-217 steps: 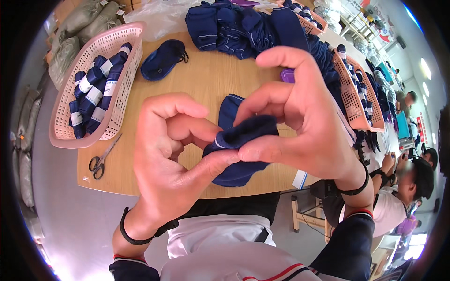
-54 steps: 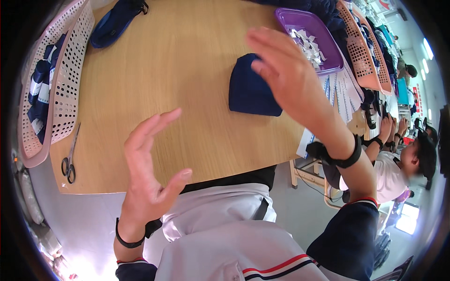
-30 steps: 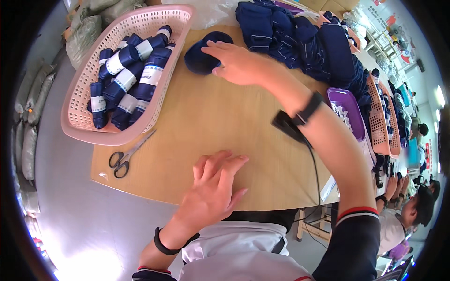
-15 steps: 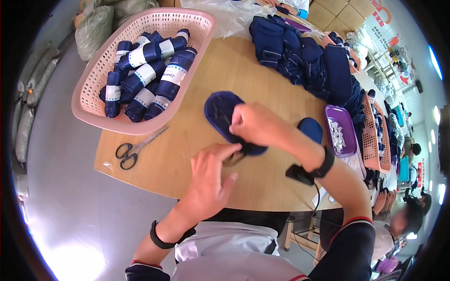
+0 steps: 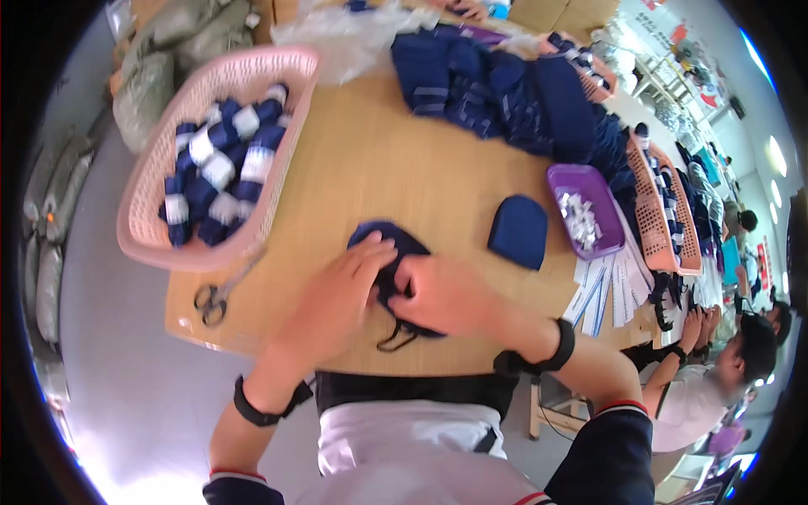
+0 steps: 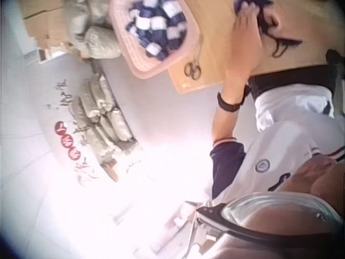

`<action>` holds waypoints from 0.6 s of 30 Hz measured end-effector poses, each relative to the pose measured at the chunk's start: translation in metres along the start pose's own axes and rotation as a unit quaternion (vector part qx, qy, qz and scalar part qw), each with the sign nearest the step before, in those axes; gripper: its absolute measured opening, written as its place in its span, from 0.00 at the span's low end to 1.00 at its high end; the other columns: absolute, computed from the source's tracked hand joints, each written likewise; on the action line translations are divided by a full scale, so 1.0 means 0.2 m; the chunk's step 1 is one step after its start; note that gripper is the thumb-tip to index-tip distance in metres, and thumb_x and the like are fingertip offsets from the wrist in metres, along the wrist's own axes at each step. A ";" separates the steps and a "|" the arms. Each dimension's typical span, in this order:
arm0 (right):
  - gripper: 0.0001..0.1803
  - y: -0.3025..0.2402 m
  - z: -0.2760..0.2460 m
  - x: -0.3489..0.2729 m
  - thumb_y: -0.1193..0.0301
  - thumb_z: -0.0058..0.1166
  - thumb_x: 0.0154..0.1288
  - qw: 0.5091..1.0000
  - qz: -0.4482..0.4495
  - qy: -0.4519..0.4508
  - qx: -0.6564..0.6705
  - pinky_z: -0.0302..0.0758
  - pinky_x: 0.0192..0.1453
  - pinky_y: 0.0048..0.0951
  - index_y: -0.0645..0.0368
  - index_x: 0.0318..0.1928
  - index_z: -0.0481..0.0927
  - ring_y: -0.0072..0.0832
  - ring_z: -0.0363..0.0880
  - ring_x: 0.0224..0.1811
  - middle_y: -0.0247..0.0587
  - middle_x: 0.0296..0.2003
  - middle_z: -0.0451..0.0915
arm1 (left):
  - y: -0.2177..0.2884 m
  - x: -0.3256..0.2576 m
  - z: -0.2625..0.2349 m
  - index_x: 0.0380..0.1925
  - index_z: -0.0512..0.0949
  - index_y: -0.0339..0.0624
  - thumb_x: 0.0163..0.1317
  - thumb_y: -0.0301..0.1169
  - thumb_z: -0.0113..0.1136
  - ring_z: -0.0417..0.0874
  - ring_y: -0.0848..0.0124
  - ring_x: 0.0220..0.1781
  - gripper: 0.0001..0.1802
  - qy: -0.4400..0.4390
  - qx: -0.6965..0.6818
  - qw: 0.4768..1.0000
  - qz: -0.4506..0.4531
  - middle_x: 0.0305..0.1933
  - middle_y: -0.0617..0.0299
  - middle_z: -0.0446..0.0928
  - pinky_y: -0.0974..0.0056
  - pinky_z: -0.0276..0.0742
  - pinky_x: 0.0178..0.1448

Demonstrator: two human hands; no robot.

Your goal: Fold fabric pieces and wrap them with paper labels.

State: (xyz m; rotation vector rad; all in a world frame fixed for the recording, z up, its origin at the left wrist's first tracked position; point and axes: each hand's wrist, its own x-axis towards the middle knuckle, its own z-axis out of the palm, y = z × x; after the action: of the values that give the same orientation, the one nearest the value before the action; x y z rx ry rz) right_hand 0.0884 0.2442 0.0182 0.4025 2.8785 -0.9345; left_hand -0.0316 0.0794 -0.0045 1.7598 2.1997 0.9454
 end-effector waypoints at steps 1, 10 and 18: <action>0.18 0.02 0.02 0.01 0.56 0.64 0.59 1.000 -0.022 -0.008 -0.021 0.79 0.40 0.45 0.60 0.34 0.84 0.49 0.85 0.35 0.51 0.30 0.85 | 0.00 0.00 0.00 0.65 0.70 0.35 0.61 0.16 0.59 0.65 0.51 0.78 0.29 -0.006 -0.014 1.000 -0.002 0.72 0.50 0.71 0.51 0.64 0.79; 0.20 0.01 0.02 0.02 0.53 0.64 0.60 0.999 0.002 0.011 0.031 0.80 0.44 0.45 0.59 0.36 0.85 0.48 0.86 0.38 0.50 0.33 0.86 | 0.03 0.02 -0.01 0.67 0.66 0.34 0.60 0.17 0.61 0.65 0.49 0.78 0.33 -0.025 -0.020 0.999 0.017 0.72 0.45 0.70 0.49 0.61 0.81; 0.19 -0.04 0.00 0.04 0.52 0.63 0.62 0.995 0.076 0.000 0.065 0.80 0.45 0.45 0.57 0.36 0.88 0.46 0.86 0.39 0.50 0.33 0.87 | -0.04 0.07 -0.01 0.69 0.63 0.36 0.61 0.20 0.64 0.69 0.45 0.74 0.36 -0.032 -0.093 0.995 0.026 0.71 0.44 0.70 0.48 0.63 0.80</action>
State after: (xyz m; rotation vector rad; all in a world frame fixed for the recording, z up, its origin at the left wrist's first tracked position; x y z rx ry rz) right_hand 0.0780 0.2396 0.0223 0.6220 2.7484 -1.0961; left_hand -0.0430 0.0898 -0.0037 1.7423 1.9669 1.0527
